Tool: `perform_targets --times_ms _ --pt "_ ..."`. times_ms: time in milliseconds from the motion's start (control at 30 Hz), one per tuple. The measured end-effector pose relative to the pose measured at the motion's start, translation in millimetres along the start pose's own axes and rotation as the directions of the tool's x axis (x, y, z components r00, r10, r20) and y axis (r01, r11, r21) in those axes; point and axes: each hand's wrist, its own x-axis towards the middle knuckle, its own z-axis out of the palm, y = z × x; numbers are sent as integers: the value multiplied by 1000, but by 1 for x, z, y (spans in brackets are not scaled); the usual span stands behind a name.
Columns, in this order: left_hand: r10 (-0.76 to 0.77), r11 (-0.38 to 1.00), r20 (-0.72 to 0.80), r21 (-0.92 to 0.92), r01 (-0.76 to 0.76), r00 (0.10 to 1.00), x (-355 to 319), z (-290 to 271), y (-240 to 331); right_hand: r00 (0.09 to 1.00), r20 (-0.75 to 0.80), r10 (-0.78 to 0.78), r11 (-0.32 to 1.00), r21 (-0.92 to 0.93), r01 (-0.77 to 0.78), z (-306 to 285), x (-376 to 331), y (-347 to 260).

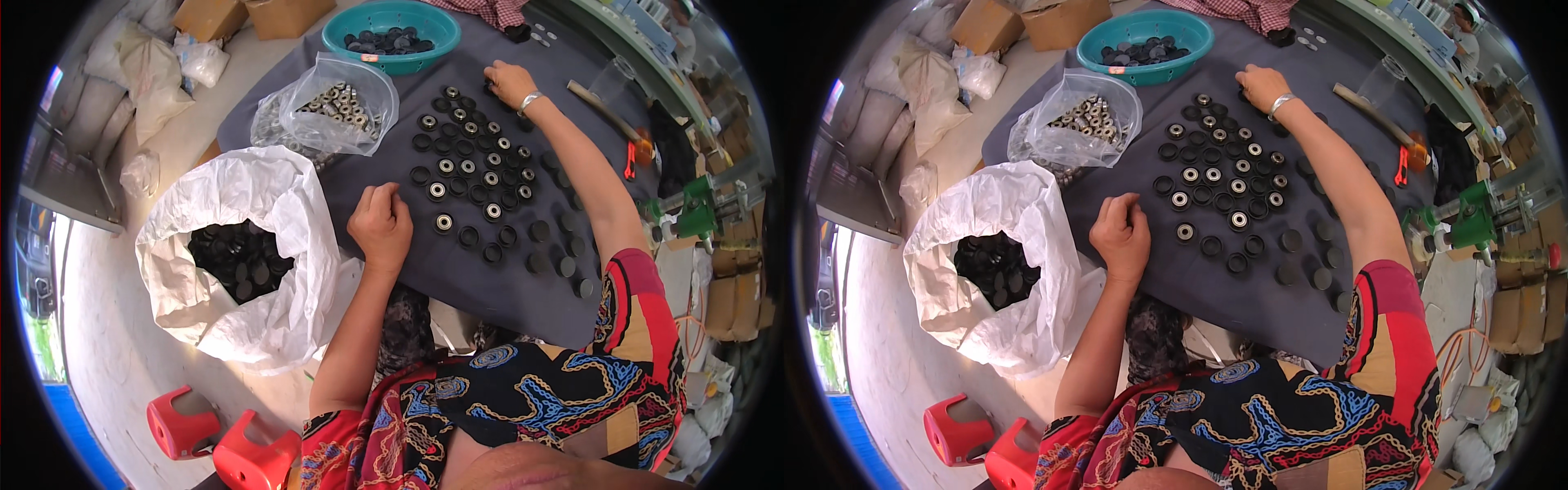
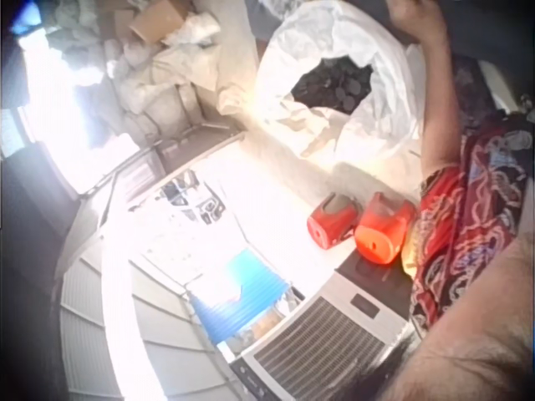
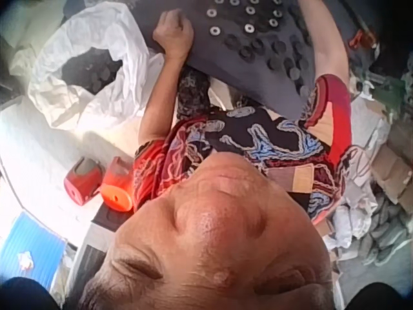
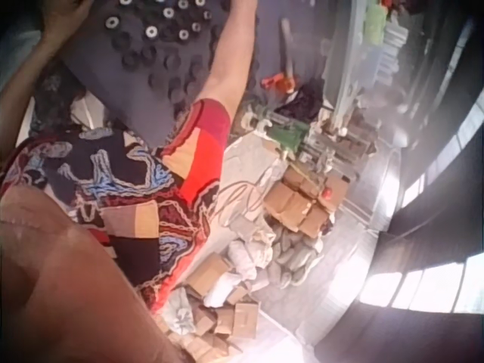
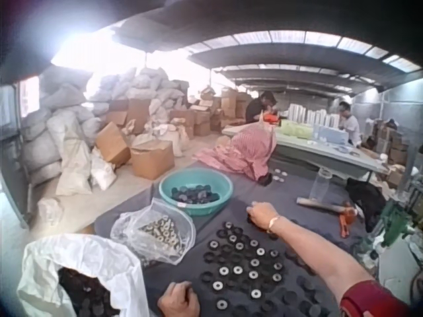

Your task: Assembling small metal rings into black circular grommets on a work table.

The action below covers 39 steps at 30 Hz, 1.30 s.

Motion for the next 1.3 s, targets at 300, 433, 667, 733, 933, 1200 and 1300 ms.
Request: perform_targets --times_ms 300,433,667,733,933,1200,1300 --pt "6 1000 10 19 -6 1000 1 2 0 983 181 -28 965 262 -21 -2 7 19" --pt "2 1000 16 28 -3 1000 0 2 -1 953 302 12 934 337 -119 -3 14 20" --pt "13 1000 -26 4 -13 1000 1 3 -2 922 383 -52 935 343 -90 -8 23 25" --pt "9 1000 -27 4 -9 1000 1 3 -1 906 421 -41 926 356 -124 -11 25 26" --pt "-3 1000 -37 -6 3 999 0 1 -2 864 503 1 905 367 -214 -24 26 7" --pt "11 1000 -34 -2 -11 999 2 2 -3 925 366 -97 975 221 15 -19 26 5" --pt "-2 1000 -23 12 3 1000 2 2 -2 924 379 -56 982 186 -17 -19 28 2"
